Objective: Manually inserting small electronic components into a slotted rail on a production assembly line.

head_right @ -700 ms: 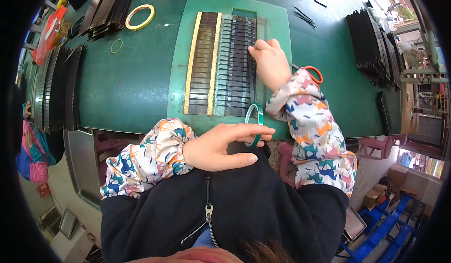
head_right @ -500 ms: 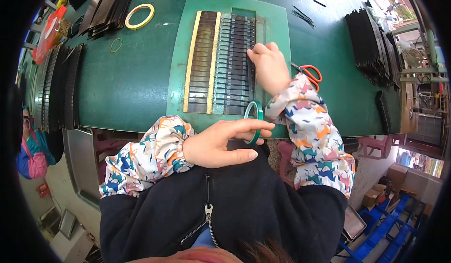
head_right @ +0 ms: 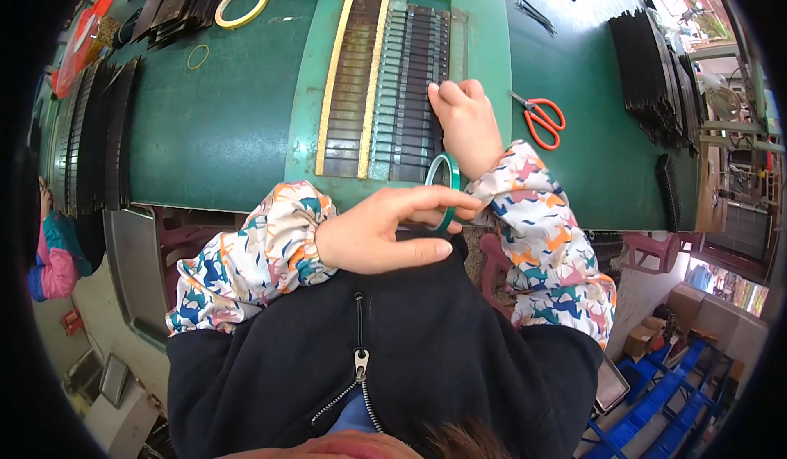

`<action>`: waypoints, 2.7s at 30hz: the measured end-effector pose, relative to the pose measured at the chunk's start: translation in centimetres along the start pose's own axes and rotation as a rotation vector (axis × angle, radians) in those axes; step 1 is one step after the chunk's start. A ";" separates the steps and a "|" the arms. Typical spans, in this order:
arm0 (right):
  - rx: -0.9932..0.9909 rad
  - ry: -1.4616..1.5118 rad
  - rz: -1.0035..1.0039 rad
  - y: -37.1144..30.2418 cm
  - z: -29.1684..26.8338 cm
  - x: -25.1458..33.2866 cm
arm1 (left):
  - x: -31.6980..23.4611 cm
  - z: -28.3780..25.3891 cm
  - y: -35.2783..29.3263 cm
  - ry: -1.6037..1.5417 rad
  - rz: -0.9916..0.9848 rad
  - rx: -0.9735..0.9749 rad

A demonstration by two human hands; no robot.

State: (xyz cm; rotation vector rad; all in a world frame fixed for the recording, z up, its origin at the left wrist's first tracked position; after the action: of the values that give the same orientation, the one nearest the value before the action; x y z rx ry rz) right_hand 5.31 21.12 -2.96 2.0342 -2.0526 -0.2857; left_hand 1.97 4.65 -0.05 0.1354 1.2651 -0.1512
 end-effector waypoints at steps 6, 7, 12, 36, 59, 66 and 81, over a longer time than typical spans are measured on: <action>-0.042 0.001 0.025 -1.4 0.5 1.5 | 1.0 0.2 -0.2 -0.008 -0.061 0.002; -0.040 0.001 0.027 -1.7 0.4 1.6 | 1.0 0.3 -0.2 -0.010 -0.063 0.003; 0.042 0.055 0.022 -1.5 -0.7 1.8 | 0.0 1.7 -1.9 0.129 -0.030 0.089; -0.058 0.091 0.115 -5.3 -1.7 5.8 | 0.2 3.0 -3.7 -0.346 -0.319 0.227; -0.097 -0.229 0.257 -12.6 -3.9 -7.7 | 4.0 1.6 -3.4 -1.138 -0.641 -0.313; 0.138 0.320 -0.036 -9.4 -7.0 -1.2 | 4.8 1.0 -3.2 -1.329 -0.532 -0.195; 0.052 0.343 0.007 -7.4 -5.9 -4.1 | 0.1 -2.6 -8.4 -1.168 -0.370 -0.321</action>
State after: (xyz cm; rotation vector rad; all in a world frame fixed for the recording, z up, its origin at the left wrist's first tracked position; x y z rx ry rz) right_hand 14.15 25.27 0.32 1.9441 -1.8714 0.1136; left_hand -2.01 -3.15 -1.10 -0.4244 0.1212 -0.2858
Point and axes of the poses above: each hand's wrist, its own y-axis towards the middle knuckle, its own z-axis out of the palm, x = y × z, the point moved 4 cm from there along y, towards the middle knuckle, and after that the axes turned 8 degrees about -z, right-handed, at the moved point
